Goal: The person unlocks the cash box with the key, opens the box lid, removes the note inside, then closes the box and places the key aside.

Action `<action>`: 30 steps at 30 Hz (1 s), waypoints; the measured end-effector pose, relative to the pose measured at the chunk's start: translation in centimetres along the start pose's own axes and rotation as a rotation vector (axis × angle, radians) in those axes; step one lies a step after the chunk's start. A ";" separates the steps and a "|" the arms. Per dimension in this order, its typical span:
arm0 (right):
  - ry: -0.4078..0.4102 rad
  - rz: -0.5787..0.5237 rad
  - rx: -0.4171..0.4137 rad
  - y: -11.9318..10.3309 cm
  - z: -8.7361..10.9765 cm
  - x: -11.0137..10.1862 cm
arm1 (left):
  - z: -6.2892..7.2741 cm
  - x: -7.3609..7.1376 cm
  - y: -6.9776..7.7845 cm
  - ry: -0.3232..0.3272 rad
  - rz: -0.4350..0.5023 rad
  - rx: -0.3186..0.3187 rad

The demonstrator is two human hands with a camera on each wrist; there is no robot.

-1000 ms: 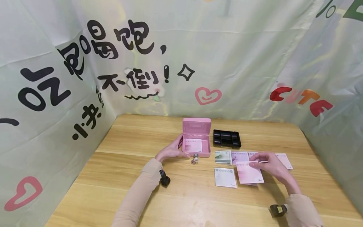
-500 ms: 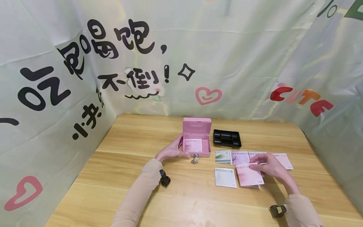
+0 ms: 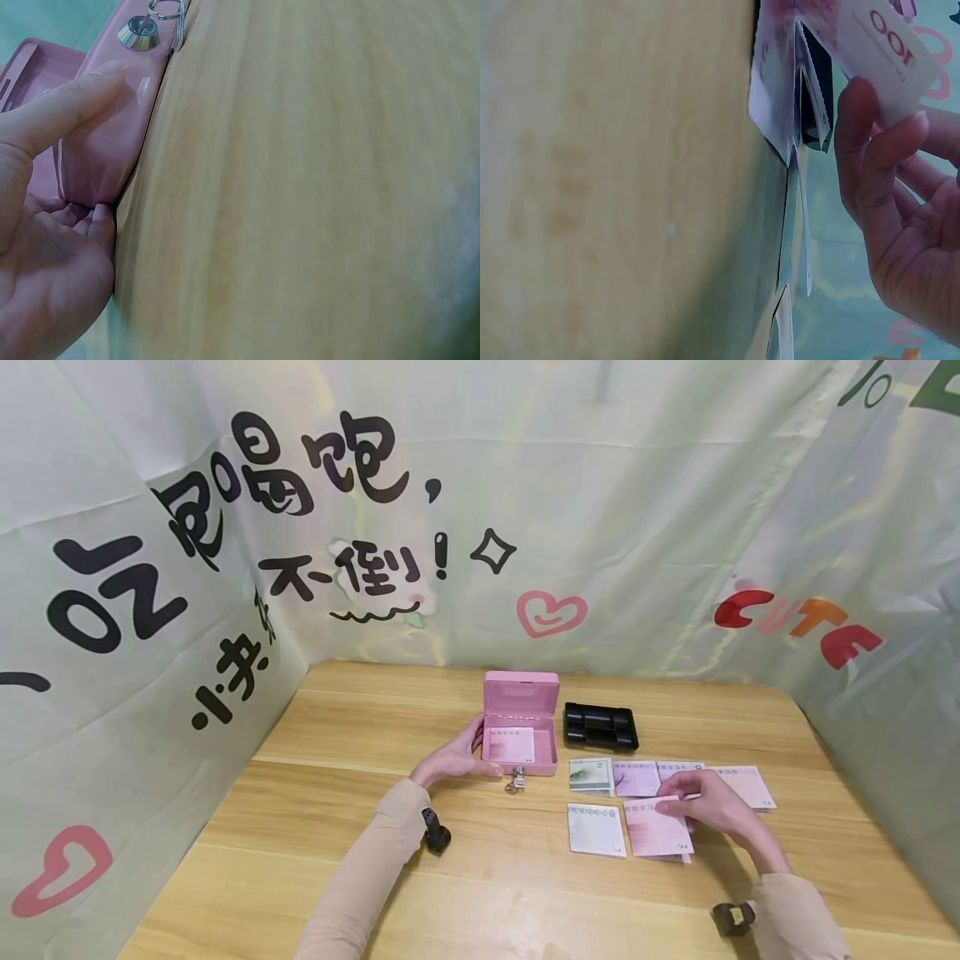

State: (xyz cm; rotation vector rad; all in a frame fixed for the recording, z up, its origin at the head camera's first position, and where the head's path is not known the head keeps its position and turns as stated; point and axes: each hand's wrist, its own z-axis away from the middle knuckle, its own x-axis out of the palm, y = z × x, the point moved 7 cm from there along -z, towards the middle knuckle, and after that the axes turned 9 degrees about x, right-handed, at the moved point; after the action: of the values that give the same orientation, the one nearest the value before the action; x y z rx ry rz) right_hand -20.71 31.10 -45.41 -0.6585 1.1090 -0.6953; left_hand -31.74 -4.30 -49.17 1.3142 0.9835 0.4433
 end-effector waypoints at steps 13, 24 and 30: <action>-0.014 0.020 -0.024 -0.2 -0.2 0.4 | 0.0 0.0 -0.1 -0.004 0.016 0.009; 0.002 0.055 -0.012 -0.1 -0.3 0.4 | 0.0 0.0 0.0 -0.003 0.012 -0.001; 0.002 0.056 -0.013 -0.1 -0.3 0.4 | 0.0 0.0 -0.1 0.001 0.010 0.000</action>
State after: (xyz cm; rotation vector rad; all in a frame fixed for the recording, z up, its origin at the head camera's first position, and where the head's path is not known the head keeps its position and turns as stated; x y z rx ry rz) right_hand -20.92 30.70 -45.61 -0.6354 1.1301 -0.6414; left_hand -31.80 -4.28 -49.22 1.3194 0.9786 0.4514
